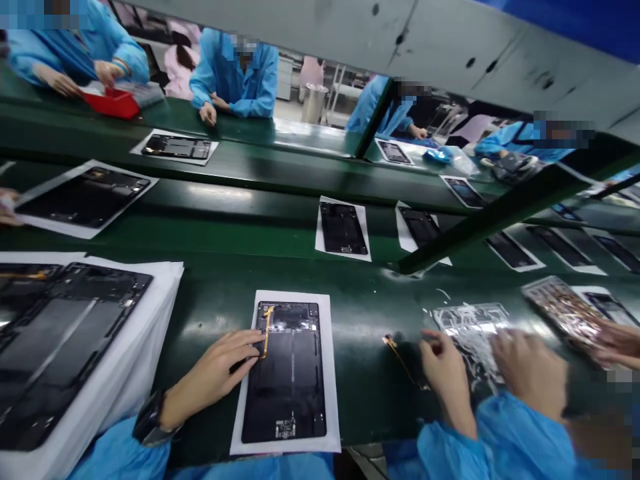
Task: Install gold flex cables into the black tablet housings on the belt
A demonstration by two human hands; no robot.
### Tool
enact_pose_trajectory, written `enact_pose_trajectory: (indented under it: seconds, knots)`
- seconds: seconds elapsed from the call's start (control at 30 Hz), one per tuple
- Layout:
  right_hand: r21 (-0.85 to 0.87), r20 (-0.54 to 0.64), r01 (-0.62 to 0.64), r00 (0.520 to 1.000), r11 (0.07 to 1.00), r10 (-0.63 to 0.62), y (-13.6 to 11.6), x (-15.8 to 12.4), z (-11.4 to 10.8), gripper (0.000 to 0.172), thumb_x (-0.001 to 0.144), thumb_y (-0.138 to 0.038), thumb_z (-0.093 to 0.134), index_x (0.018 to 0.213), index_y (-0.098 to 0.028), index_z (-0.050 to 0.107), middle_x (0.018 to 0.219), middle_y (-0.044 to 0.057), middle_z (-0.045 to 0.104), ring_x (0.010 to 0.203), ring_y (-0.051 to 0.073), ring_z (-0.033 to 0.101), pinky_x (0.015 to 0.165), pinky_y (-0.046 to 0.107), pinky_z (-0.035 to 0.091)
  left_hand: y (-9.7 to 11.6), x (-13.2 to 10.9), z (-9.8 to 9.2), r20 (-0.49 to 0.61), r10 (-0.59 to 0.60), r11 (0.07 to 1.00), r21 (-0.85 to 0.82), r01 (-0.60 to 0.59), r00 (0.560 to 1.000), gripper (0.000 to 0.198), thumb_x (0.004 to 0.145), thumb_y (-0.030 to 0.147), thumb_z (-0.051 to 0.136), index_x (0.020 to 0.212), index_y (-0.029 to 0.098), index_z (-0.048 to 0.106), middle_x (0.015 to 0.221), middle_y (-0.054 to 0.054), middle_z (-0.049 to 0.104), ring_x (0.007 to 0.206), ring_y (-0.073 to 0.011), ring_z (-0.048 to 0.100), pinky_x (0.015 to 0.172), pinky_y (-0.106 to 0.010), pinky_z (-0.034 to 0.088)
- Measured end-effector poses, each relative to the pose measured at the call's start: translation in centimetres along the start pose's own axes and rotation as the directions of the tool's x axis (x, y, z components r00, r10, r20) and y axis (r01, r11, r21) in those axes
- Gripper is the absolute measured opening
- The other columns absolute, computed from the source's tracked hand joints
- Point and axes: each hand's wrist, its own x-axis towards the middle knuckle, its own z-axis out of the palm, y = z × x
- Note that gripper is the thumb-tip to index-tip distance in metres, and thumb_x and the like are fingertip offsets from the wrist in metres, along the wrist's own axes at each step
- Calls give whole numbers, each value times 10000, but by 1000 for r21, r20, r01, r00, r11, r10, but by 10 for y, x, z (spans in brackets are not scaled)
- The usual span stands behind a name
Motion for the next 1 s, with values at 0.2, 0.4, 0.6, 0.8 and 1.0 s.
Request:
enact_pose_trajectory:
  seconds: [0.2, 0.4, 0.6, 0.8, 1.0]
  knots:
    - [318, 397, -112, 918, 942, -24, -64, -30, 39, 419, 795, -545, 565, 952, -202, 748, 895, 102, 763, 885, 290, 714, 775, 349, 579, 1, -1, 1, -3, 32, 999, 3, -32, 999, 167, 975, 198, 504, 1021, 196, 665, 1293, -44, 626, 1250, -201, 542, 1053, -379, 434]
    - [415, 536, -232, 844, 880, -30, -118, -37, 47, 415, 736, -598, 685, 793, -189, 717, 710, 84, 723, 652, 237, 681, 613, 297, 541, 4, -3, -5, 61, 79, 996, 30, -81, 995, 207, 936, 271, 587, 1113, 177, 637, 1347, -79, 566, 1292, -235, 485, 1068, -389, 419]
    - [539, 570, -252, 812, 804, -128, -164, -53, 72, 408, 828, -578, 628, 703, -191, 595, 617, 38, 659, 528, 148, 545, 519, 249, 424, 9, -3, -6, 130, 116, 981, 138, -134, 985, 302, 918, 307, 612, 1181, 158, 620, 1384, -127, 506, 1322, -296, 430, 1064, -446, 412]
    - [603, 679, -341, 694, 721, -240, -192, -68, 80, 321, 882, -509, 610, 891, -189, 602, 675, -12, 599, 515, 111, 500, 501, 227, 408, 11, -3, -8, 111, 127, 980, 139, -142, 986, 238, 925, 301, 588, 1108, 164, 653, 1374, -120, 519, 1337, -291, 417, 1083, -437, 398]
    - [577, 487, 7, 800, 817, -351, -217, -78, 80, 210, 955, -392, 535, 1053, -222, 608, 838, 21, 667, 738, 170, 660, 682, 263, 518, 11, -4, -11, 153, 137, 980, 123, -157, 979, 250, 925, 212, 541, 1148, 148, 631, 1388, -126, 515, 1348, -293, 413, 1092, -438, 399]
